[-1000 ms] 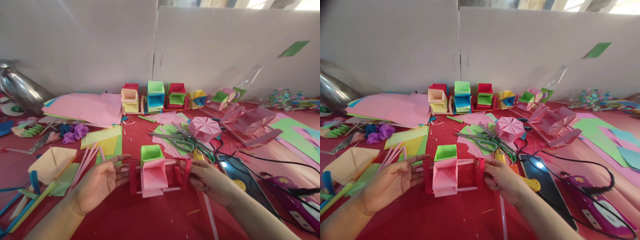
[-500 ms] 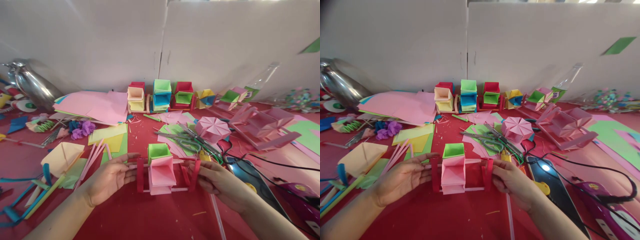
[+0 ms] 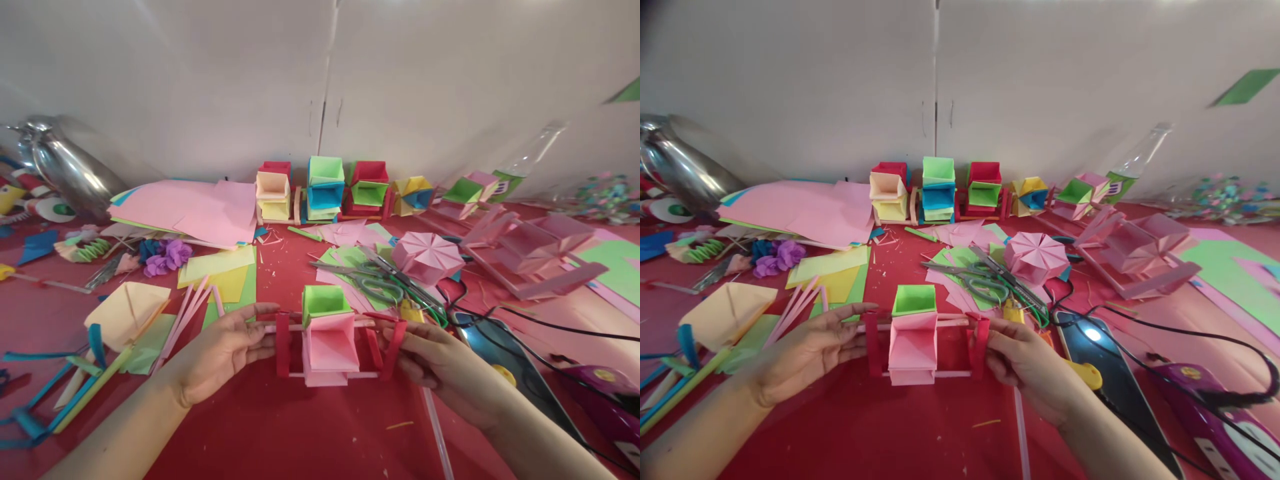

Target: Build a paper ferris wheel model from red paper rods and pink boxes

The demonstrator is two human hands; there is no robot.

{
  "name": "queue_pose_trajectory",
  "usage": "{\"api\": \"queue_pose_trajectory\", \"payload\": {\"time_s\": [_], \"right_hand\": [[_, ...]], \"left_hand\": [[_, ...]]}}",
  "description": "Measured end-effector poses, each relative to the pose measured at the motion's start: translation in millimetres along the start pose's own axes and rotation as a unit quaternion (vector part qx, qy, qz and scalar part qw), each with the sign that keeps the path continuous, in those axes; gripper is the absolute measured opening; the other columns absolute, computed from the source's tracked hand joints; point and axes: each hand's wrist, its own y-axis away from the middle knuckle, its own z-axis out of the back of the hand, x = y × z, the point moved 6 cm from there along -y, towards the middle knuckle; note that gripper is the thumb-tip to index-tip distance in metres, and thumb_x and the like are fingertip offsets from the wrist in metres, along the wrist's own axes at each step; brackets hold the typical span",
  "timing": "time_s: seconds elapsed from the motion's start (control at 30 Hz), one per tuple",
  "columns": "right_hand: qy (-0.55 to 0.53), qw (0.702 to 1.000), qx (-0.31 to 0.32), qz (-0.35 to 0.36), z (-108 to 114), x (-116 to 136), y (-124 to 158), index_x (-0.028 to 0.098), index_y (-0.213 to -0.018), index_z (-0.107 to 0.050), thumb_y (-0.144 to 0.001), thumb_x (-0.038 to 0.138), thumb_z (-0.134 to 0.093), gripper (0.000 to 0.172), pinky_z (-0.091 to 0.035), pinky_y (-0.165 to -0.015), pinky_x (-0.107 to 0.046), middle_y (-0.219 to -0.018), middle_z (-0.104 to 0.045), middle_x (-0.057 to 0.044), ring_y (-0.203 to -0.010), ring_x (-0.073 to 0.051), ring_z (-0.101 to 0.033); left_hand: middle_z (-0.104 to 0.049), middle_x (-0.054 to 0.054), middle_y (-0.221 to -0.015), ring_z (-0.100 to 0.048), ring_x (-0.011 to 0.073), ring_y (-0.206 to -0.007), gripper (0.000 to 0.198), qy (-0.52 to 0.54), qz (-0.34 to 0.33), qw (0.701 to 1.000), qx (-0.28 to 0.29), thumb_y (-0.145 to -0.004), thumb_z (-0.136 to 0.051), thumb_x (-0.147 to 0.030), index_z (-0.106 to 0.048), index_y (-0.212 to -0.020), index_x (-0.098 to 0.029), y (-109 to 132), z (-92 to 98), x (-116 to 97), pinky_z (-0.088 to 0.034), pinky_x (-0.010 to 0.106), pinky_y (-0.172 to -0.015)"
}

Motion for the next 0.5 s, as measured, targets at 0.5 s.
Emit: {"api": "queue_pose_trajectory", "payload": {"time_s": [0.5], "right_hand": [[0.039,0.997,-0.047,0.036,19.1,7.6,9.1,0.017,-0.056,-0.056,-0.069,0.048,-0.06,0.034,-0.028,-0.048,-0.025,-0.051,-0.052,0.0,-0.049,-0.009,-0.038]], "left_hand": [[-0.06,0.001,-0.072,-0.055,0.0088,-0.064,0.013,-0.074,-0.032,0.995,-0.05,-0.074,-0.07,-0.022,-0.06,-0.073,-0.014,-5.5,0.6,11.8,-0.046,0.02,-0.062]]}}
